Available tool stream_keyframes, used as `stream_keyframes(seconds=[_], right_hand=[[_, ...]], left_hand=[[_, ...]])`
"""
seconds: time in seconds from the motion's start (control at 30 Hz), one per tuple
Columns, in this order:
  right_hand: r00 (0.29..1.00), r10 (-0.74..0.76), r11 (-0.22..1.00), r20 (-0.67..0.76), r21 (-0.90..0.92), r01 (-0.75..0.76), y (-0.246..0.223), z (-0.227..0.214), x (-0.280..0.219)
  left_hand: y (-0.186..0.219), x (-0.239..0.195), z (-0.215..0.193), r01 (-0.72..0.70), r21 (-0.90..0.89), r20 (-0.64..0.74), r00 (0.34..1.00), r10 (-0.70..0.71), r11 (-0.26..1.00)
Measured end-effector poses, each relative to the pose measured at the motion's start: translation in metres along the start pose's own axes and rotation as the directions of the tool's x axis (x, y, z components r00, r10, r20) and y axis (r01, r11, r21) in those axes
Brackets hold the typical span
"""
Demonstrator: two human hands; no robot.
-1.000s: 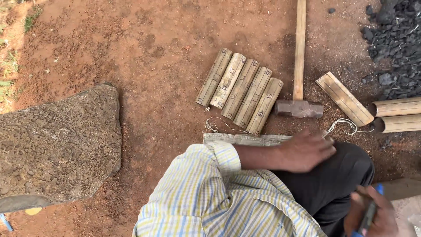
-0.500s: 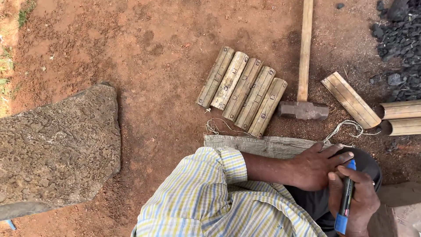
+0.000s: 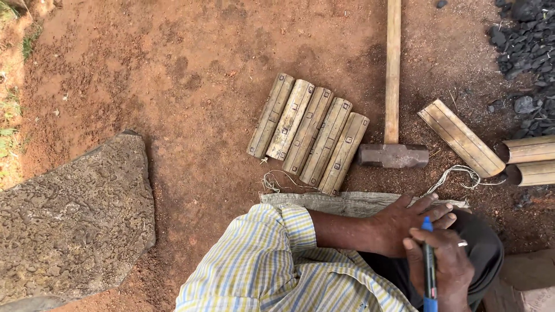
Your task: The recorder is using a measuring tape and a marker to measure and mark specific lengths on segments of bamboo.
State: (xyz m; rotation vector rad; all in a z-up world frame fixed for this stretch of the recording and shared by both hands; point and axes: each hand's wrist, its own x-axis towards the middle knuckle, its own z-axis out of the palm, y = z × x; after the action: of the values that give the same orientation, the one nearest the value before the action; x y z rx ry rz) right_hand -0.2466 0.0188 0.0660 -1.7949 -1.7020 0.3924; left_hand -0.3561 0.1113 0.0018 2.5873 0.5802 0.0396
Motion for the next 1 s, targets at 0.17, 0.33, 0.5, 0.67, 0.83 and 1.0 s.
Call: stream_keyframes(seconds=[0.17, 0.33, 0.5, 0.67, 0.83, 1.0], right_hand=[[0.998, 0.070, 0.984, -0.002, 0.162, -0.069, 0.040, 0.004, -0.003], [0.994, 0.086, 0.990, -0.063, 0.114, -0.078, 0.033, -0.002, 0.012], [0.996, 0.046, 0.981, -0.082, 0.190, -0.029, 0.019, -0.012, 0.021], [0.981, 0.005, 0.995, -0.193, 0.098, 0.015, 0.038, -0.019, 0.024], [0.955, -0.219, 0.960, -0.198, 0.133, 0.247, 0.038, -0.018, 0.001], [0.929, -0.332, 0.940, -0.164, 0.025, 0.340, 0.060, -0.055, -0.018]], left_hand=[[-0.002, 0.012, 0.004, -0.101, 0.197, 0.117, 0.990, 0.079, 0.975], [-0.005, 0.027, 0.008, -0.049, 0.061, 0.043, 0.998, 0.047, 0.997], [0.000, 0.038, -0.014, -0.109, 0.003, 0.106, 0.989, 0.108, 0.994], [0.006, 0.048, -0.006, -0.099, 0.044, -0.020, 0.995, 0.100, 0.994], [0.010, 0.078, 0.021, -0.158, 0.055, -0.098, 0.982, 0.162, 0.986], [0.034, 0.110, 0.014, -0.153, 0.237, -0.096, 0.979, 0.179, 0.960]])
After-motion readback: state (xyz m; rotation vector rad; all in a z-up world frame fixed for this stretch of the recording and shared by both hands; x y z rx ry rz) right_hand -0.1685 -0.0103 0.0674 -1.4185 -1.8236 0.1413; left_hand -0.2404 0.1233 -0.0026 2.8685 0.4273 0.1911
